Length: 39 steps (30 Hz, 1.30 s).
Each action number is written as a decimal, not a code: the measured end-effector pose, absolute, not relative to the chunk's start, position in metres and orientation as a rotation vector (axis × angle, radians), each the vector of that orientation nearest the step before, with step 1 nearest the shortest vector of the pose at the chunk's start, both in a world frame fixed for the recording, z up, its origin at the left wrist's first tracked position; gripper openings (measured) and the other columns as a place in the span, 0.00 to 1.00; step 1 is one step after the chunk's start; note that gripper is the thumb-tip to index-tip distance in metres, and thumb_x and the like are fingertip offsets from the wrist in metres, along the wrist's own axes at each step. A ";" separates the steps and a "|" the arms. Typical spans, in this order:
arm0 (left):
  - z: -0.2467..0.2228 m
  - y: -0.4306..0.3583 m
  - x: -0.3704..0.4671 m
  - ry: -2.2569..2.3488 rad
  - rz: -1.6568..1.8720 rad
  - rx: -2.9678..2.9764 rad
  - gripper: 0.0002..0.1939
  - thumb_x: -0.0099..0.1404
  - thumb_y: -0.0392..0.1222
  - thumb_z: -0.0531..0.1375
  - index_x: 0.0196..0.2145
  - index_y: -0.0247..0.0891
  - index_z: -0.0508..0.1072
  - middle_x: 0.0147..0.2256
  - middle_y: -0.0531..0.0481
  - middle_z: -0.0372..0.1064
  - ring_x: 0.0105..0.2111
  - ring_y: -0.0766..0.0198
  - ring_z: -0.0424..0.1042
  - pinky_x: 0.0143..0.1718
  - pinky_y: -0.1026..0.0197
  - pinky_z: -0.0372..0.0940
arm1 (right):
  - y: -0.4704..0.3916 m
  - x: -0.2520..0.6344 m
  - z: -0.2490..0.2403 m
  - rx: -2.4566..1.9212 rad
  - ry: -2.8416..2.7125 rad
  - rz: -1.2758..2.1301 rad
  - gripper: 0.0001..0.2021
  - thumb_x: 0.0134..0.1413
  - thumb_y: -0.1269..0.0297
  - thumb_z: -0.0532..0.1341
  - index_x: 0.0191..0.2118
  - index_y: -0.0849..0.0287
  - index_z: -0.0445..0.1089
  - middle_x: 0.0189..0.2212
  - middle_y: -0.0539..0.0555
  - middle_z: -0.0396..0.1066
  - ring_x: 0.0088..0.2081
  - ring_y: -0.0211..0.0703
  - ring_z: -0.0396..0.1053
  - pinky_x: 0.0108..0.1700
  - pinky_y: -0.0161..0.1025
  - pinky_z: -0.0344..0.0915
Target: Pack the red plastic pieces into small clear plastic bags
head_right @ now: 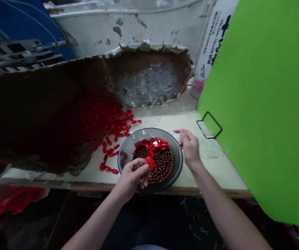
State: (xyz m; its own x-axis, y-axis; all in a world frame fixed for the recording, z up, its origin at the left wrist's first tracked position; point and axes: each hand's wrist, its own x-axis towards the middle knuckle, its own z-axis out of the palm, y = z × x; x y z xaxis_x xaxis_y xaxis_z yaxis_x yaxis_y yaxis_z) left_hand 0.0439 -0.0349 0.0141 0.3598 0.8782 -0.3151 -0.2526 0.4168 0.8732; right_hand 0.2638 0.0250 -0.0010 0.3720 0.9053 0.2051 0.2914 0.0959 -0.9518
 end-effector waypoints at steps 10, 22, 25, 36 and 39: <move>0.020 -0.017 0.037 0.723 1.039 0.510 0.17 0.61 0.47 0.59 0.38 0.27 0.71 0.32 0.37 0.75 0.26 0.63 0.75 0.27 0.67 0.69 | 0.073 0.360 -0.123 -2.157 -2.008 -0.179 0.22 0.59 0.58 0.53 0.51 0.71 0.68 0.43 0.70 0.72 0.44 0.57 0.70 0.46 0.46 0.64; 0.032 -0.022 0.022 0.645 1.113 0.306 0.34 0.65 0.63 0.46 0.43 0.26 0.73 0.40 0.34 0.74 0.36 0.53 0.77 0.32 0.62 0.71 | 0.046 0.332 -0.048 -1.696 -1.318 0.409 0.19 0.51 0.54 0.62 0.49 0.54 0.69 0.44 0.58 0.75 0.45 0.51 0.73 0.49 0.49 0.68; 0.032 -0.024 0.016 0.676 1.142 0.337 0.30 0.64 0.61 0.51 0.43 0.28 0.73 0.41 0.35 0.74 0.37 0.54 0.77 0.34 0.61 0.72 | 0.033 0.304 -0.021 -1.449 -1.444 0.675 0.17 0.50 0.55 0.64 0.46 0.54 0.70 0.43 0.56 0.75 0.45 0.48 0.73 0.52 0.49 0.66; -0.069 -0.099 -0.150 1.584 1.695 0.193 0.14 0.49 0.31 0.67 0.35 0.36 0.71 0.27 0.55 0.73 0.25 0.68 0.74 0.27 0.69 0.69 | 0.013 0.246 0.010 -1.181 -1.668 1.351 0.14 0.52 0.59 0.64 0.44 0.57 0.70 0.44 0.56 0.74 0.46 0.47 0.72 0.52 0.48 0.66; -0.122 -0.143 -0.202 1.911 1.600 0.108 0.11 0.53 0.39 0.65 0.34 0.38 0.69 0.23 0.56 0.72 0.21 0.65 0.71 0.25 0.62 0.68 | 0.018 0.249 0.004 -1.272 -1.913 1.152 0.11 0.54 0.60 0.61 0.43 0.56 0.70 0.41 0.55 0.75 0.43 0.46 0.73 0.49 0.47 0.67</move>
State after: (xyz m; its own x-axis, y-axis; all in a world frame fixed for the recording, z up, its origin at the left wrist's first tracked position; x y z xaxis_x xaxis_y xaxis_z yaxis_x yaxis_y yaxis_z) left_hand -0.2022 -0.1427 -0.1223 -0.7945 0.4463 -0.4118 -0.3269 0.2571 0.9094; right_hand 0.2489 0.0180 0.0038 -0.3899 0.9208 -0.0055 0.4356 0.1792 -0.8821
